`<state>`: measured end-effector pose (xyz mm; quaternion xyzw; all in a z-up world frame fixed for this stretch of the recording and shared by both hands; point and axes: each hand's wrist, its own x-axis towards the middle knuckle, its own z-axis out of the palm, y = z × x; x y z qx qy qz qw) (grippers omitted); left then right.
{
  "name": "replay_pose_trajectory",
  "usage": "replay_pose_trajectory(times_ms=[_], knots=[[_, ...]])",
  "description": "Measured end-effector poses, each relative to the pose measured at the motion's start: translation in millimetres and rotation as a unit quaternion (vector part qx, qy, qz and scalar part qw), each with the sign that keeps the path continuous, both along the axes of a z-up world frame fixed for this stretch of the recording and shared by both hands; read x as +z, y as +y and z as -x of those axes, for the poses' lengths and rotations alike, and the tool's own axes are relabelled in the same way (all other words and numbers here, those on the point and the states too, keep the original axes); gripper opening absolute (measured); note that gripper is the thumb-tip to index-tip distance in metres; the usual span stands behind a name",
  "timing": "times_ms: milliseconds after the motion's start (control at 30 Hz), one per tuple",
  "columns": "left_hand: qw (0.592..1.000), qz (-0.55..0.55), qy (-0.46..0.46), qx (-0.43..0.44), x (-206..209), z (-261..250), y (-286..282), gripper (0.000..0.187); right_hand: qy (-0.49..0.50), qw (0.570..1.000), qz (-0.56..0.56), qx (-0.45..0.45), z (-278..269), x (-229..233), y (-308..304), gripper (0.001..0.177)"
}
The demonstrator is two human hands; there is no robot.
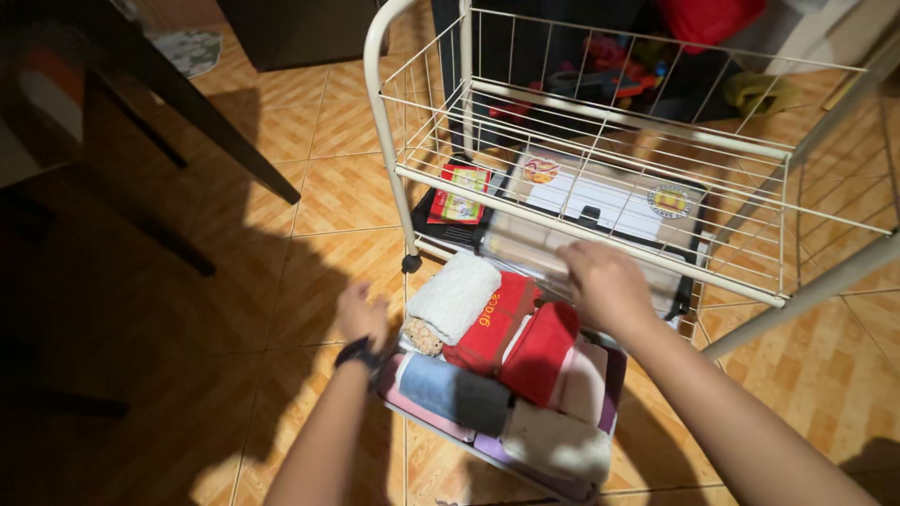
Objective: The person folds various colored towels and places them on a white wire rack. They handle red, white, blue, and purple towels, folding them into neat rectangles and stacking them on the rack's shelves.
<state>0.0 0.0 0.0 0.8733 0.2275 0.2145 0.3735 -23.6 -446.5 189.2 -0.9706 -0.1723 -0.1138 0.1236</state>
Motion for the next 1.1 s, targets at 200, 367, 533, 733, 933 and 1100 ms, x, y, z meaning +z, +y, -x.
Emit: replay_pose_trajectory(times_ms=[200,367,533,733,933,1100], knots=[[0.948,-0.149,-0.183,-0.214,154,-33,-128,0.052,-0.142,0.981,0.136,0.004,1,10,-19,0.051],[0.91,-0.31,-0.117,-0.251,180,-80,-173,0.044,-0.148,0.975,0.164,0.017,0,-10,-35,0.054],[0.896,-0.369,-0.136,-0.207,165,-115,-173,0.054,-0.086,0.987,0.136,0.018,-6,-11,-44,0.062],[0.875,-0.411,-0.107,-0.234,164,-120,-169,0.047,-0.016,0.986,0.163,0.026,-1,0,-46,0.07],[0.86,-0.413,-0.104,-0.281,169,-116,-165,0.039,0.0,0.989,0.136,0.057,-4,6,-62,0.068],[0.847,-0.428,-0.086,-0.302,187,-88,-173,0.038,0.075,0.97,0.229,0.01,-9,20,-83,0.069]])
